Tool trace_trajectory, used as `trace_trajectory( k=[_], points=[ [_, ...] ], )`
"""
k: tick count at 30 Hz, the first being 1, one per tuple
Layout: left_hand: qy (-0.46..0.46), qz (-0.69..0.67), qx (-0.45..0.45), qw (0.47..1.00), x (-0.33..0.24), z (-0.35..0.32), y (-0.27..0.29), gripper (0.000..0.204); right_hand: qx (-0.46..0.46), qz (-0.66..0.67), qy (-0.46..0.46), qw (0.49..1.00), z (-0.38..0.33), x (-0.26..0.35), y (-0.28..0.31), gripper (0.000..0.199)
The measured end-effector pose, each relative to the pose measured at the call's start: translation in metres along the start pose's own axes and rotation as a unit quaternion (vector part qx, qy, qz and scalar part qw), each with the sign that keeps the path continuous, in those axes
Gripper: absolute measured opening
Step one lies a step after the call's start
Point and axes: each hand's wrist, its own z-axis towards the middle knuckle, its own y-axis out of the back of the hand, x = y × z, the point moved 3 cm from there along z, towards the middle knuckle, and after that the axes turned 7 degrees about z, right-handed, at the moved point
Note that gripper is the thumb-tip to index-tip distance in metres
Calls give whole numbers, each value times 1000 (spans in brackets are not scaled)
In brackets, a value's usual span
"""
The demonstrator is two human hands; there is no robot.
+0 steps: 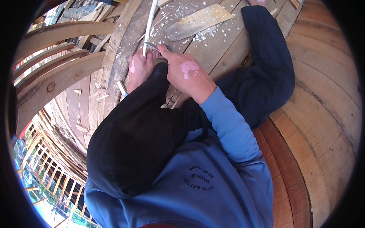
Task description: The person carves a wooden plank into a decorative shape using a small hand knife.
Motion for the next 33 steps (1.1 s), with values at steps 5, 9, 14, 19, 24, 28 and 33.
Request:
trace_trajectory(
  k=[5, 9, 14, 19, 24, 28, 33],
  points=[
    [4, -48, 35, 998, -9, -2, 5, 30, -4, -30, -12, 999, -4, 4, -5, 54],
    [26, -66, 46, 996, -5, -3, 2, 31, -34, -46, -12, 998, -8, 8, -7, 55],
    [30, -116, 60, 991, -7, -5, 0, 27, -39, -49, 3, 998, -10, 2, -9, 59],
    [92, -164, 125, 974, -5, -9, -2, 28, -9, -56, 6, 998, -5, 1, 2, 62],
    [74, -165, 98, 979, -5, -7, -4, 29, -21, -73, -1, 997, -6, 4, -1, 63],
    [33, -88, 37, 995, -2, -2, -4, 31, -22, -66, -38, 997, -7, 8, -8, 64],
    [99, -217, 126, 963, 4, -12, -11, 30, -23, -28, 7, 999, -9, 3, -3, 61]
  ],
)
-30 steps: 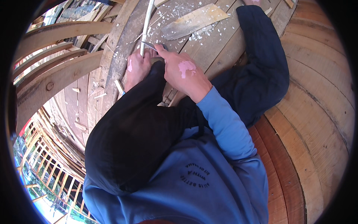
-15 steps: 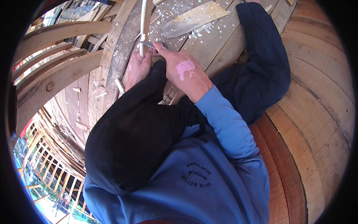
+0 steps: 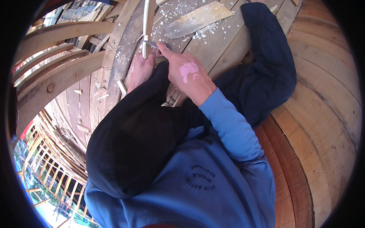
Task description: The person carves a wooden plank into a decorative shape using a small hand knife.
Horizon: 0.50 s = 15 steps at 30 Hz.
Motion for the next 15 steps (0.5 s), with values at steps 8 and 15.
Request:
trace_trajectory(
  k=[8, 15],
  points=[
    [30, -43, 24, 998, 1, 3, -2, 30, 8, 32, 5, 999, 0, 3, 10, 52],
    [-20, 57, -13, 998, -21, -5, 8, 33, 22, 21, 1, 1000, 1, -2, 8, 57]
  ],
)
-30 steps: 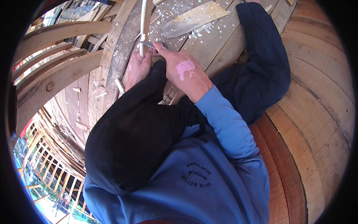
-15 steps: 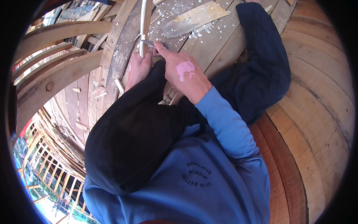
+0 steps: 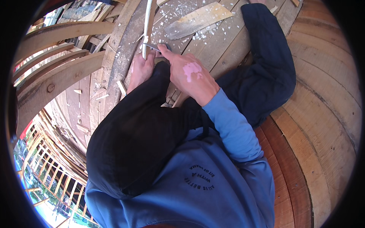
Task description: The person carves a wooden plank into a decorative shape using a small hand knife.
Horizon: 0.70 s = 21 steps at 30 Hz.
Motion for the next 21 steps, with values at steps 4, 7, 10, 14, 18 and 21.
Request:
trace_trajectory(
  k=[4, 7, 10, 14, 18, 21],
  points=[
    [10, 33, 4, 999, -1, 0, 0, 35, -27, -28, 10, 999, 1, -8, -10, 64],
    [-5, 67, 10, 998, 0, 5, -1, 37, -25, -36, -27, 999, 1, -11, -16, 67],
    [-1, 54, -1, 999, 5, 3, -4, 41, -26, -30, -23, 999, 5, -14, -16, 67],
    [2, 29, -13, 999, 7, 4, -7, 46, -36, -44, -31, 998, 7, -18, -22, 64],
    [18, 28, -3, 999, 12, 7, -10, 48, -36, -79, -82, 993, 7, -15, -20, 64],
    [29, 22, -7, 999, 1, 3, -6, 49, -57, -126, -78, 987, 6, -11, -23, 66]
  ],
)
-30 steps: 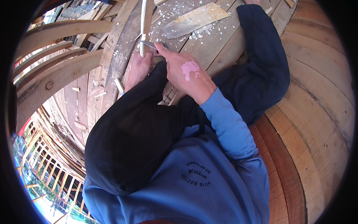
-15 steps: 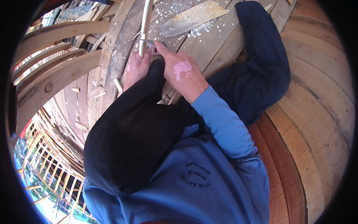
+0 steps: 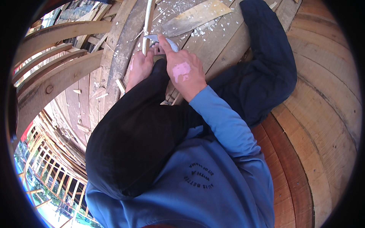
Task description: The person carves a wooden plank into a decorative shape using a small hand knife.
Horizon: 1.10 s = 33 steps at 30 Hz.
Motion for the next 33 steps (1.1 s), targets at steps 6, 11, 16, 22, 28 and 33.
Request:
trace_trajectory(
  k=[6, 11, 16, 22, 28, 33],
  points=[
    [21, -19, 6, 1000, 0, -2, -1, 46, 17, 58, 2, 998, 9, -8, -12, 69],
    [16, -31, -12, 999, -4, -1, 2, 40, 31, 141, 46, 988, 5, -1, 14, 57],
    [-46, 11, -66, 997, 4, 4, 0, 35, 27, 136, 96, 986, 3, -7, 21, 61],
    [-63, 60, -71, 994, -2, 3, 4, 33, 40, 117, 102, 987, 1, -5, 28, 57],
    [-67, 86, -75, 991, 1, 3, 4, 32, 45, 116, 109, 986, 2, -8, 27, 61],
    [-90, 85, -69, 990, -3, 3, 5, 29, 55, 60, 70, 994, -3, 3, 24, 58]
  ],
)
